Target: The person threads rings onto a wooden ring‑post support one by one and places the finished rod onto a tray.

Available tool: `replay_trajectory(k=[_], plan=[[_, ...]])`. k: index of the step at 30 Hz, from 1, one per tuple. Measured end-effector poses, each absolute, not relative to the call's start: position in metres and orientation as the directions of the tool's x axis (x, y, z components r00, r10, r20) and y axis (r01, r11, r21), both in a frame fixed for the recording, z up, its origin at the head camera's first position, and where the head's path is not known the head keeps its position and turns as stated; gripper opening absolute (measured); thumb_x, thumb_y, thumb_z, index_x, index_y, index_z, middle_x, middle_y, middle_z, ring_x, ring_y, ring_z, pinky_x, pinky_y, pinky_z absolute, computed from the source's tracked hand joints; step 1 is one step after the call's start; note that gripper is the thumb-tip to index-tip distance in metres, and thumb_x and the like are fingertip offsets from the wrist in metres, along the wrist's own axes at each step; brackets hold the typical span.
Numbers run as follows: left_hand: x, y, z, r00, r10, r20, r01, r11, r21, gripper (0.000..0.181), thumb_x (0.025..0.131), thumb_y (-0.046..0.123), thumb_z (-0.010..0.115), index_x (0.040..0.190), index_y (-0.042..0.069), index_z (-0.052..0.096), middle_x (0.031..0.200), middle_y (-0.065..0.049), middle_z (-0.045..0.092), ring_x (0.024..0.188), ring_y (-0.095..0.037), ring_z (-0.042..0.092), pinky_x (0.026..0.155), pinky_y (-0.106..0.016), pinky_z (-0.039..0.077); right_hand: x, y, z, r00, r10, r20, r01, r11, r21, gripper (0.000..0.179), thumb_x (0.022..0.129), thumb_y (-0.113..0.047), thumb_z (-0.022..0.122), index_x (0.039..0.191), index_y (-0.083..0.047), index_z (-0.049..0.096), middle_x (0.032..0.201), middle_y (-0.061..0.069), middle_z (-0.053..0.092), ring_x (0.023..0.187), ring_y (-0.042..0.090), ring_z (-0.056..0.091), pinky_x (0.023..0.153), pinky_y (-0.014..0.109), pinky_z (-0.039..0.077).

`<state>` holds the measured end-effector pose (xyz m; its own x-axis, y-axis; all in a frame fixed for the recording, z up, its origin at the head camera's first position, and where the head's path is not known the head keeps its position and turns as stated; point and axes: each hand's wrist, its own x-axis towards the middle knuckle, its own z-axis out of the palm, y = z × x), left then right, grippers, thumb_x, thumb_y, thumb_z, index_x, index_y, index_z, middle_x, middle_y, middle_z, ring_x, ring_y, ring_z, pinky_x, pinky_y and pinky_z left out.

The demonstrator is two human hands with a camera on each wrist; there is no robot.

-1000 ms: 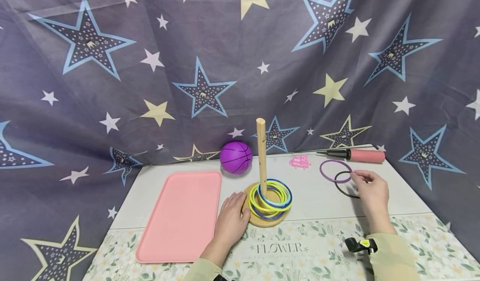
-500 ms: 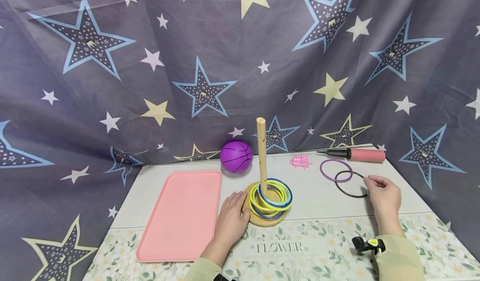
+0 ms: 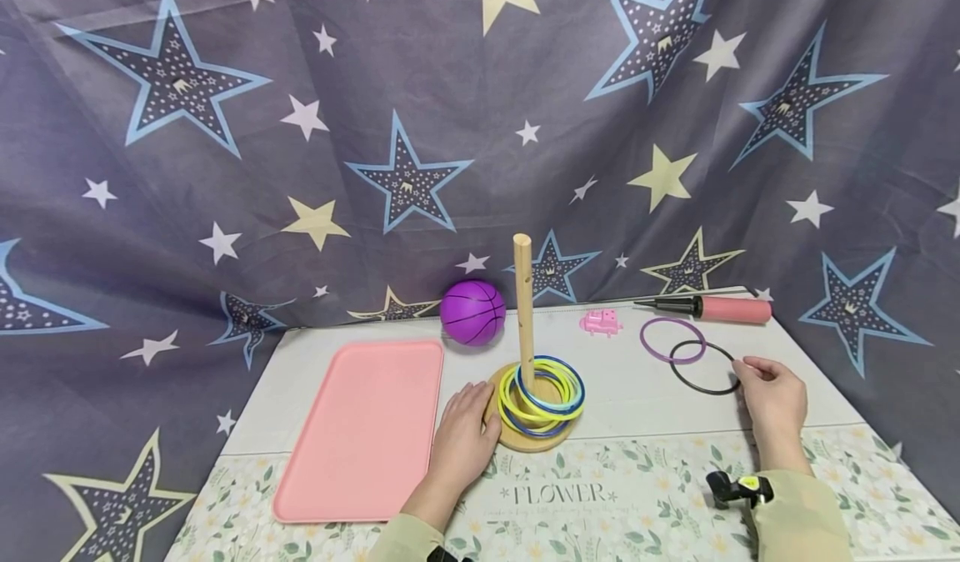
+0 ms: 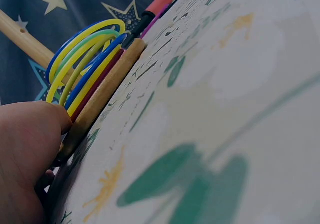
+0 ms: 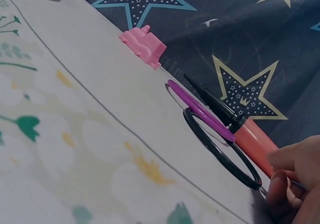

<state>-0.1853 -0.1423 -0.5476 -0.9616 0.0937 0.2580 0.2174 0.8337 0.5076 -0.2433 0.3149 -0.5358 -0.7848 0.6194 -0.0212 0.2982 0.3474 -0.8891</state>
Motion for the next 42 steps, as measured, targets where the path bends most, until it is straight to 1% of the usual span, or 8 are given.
replay_trajectory(k=[5, 14, 19, 22, 26, 36, 39, 42], plan=[[-0.1854, -0.1425, -0.5474, -0.961, 0.094, 0.259, 0.218, 0.834, 0.506, 0.054, 0.107, 0.020, 0.066, 0.156, 0.000, 0.059, 0.160, -0.021, 0.057, 0.156, -0.041, 0.045, 0.134, -0.056, 0.028, -0.2437, 0.3158, -0.5372, -0.793, 0.609, -0.022, 0.315, 0.380, -0.870, 0.045, 0.106, -0.031, 0.070, 0.137, 0.001, 0.072, 0.080, -0.010, 0.064, 0.052, 0.006, 0.060, 0.047, 0.021, 0.048], [-0.1848, -0.1424, -0.5472, -0.961, 0.096, 0.259, 0.220, 0.831, 0.510, 0.053, 0.107, 0.020, 0.066, 0.156, -0.001, 0.059, 0.160, -0.021, 0.057, 0.156, -0.042, 0.045, 0.133, -0.057, 0.029, -0.2426, 0.3174, -0.5356, -0.814, 0.581, 0.024, 0.315, 0.474, -0.823, 0.040, 0.106, -0.026, 0.068, 0.131, 0.004, 0.074, 0.070, -0.008, 0.066, 0.049, 0.010, 0.062, 0.066, 0.030, 0.040], [-0.1852, -0.1421, -0.5460, -0.963, 0.097, 0.253, 0.218, 0.831, 0.512, 0.054, 0.107, 0.020, 0.066, 0.156, -0.001, 0.059, 0.161, -0.021, 0.057, 0.156, -0.041, 0.044, 0.134, -0.057, 0.028, -0.2435, 0.3185, -0.5349, -0.818, 0.574, 0.028, 0.320, 0.496, -0.807, 0.038, 0.105, -0.023, 0.068, 0.129, 0.006, 0.074, 0.071, -0.004, 0.068, 0.049, 0.011, 0.062, 0.068, 0.032, 0.040], [-0.1849, -0.1422, -0.5455, -0.962, 0.097, 0.257, 0.221, 0.829, 0.514, 0.054, 0.107, 0.020, 0.066, 0.156, -0.001, 0.059, 0.161, -0.021, 0.057, 0.156, -0.042, 0.045, 0.134, -0.057, 0.028, -0.2448, 0.3183, -0.5340, -0.819, 0.571, 0.045, 0.318, 0.518, -0.794, 0.036, 0.104, -0.021, 0.069, 0.126, 0.007, 0.075, 0.079, 0.008, 0.072, 0.057, 0.012, 0.060, 0.069, 0.035, 0.041], [-0.1844, -0.1425, -0.5452, -0.962, 0.096, 0.256, 0.220, 0.826, 0.518, 0.054, 0.107, 0.020, 0.066, 0.156, -0.002, 0.059, 0.161, -0.021, 0.057, 0.156, -0.041, 0.045, 0.134, -0.056, 0.028, -0.2463, 0.3183, -0.5331, -0.824, 0.563, 0.064, 0.311, 0.544, -0.779, 0.033, 0.103, -0.018, 0.071, 0.122, 0.009, 0.075, 0.091, 0.021, 0.074, 0.067, 0.021, 0.060, 0.071, 0.040, 0.041], [-0.1841, -0.1427, -0.5452, -0.960, 0.102, 0.261, 0.228, 0.826, 0.515, 0.054, 0.107, 0.019, 0.066, 0.156, -0.002, 0.058, 0.161, -0.022, 0.057, 0.156, -0.042, 0.045, 0.133, -0.057, 0.028, -0.2461, 0.3188, -0.5341, -0.833, 0.549, 0.068, 0.312, 0.567, -0.762, 0.032, 0.102, -0.014, 0.069, 0.119, 0.012, 0.074, 0.100, 0.028, 0.074, 0.089, 0.041, 0.063, 0.073, 0.044, 0.042], [-0.1843, -0.1429, -0.5451, -0.959, 0.102, 0.266, 0.231, 0.824, 0.517, 0.054, 0.106, 0.019, 0.066, 0.156, -0.002, 0.059, 0.160, -0.022, 0.057, 0.155, -0.042, 0.045, 0.133, -0.057, 0.028, -0.2453, 0.3191, -0.5340, -0.838, 0.540, 0.077, 0.305, 0.581, -0.754, 0.031, 0.102, -0.014, 0.068, 0.117, 0.012, 0.075, 0.098, 0.028, 0.075, 0.084, 0.037, 0.063, 0.073, 0.044, 0.043], [-0.1845, -0.1430, -0.5452, -0.958, 0.101, 0.267, 0.232, 0.823, 0.518, 0.054, 0.106, 0.018, 0.066, 0.155, -0.003, 0.059, 0.160, -0.022, 0.058, 0.155, -0.042, 0.046, 0.133, -0.057, 0.029, -0.2444, 0.3197, -0.5334, -0.844, 0.530, 0.078, 0.300, 0.589, -0.750, 0.030, 0.101, -0.014, 0.066, 0.114, 0.012, 0.075, 0.092, 0.026, 0.075, 0.068, 0.026, 0.064, 0.072, 0.043, 0.044]])
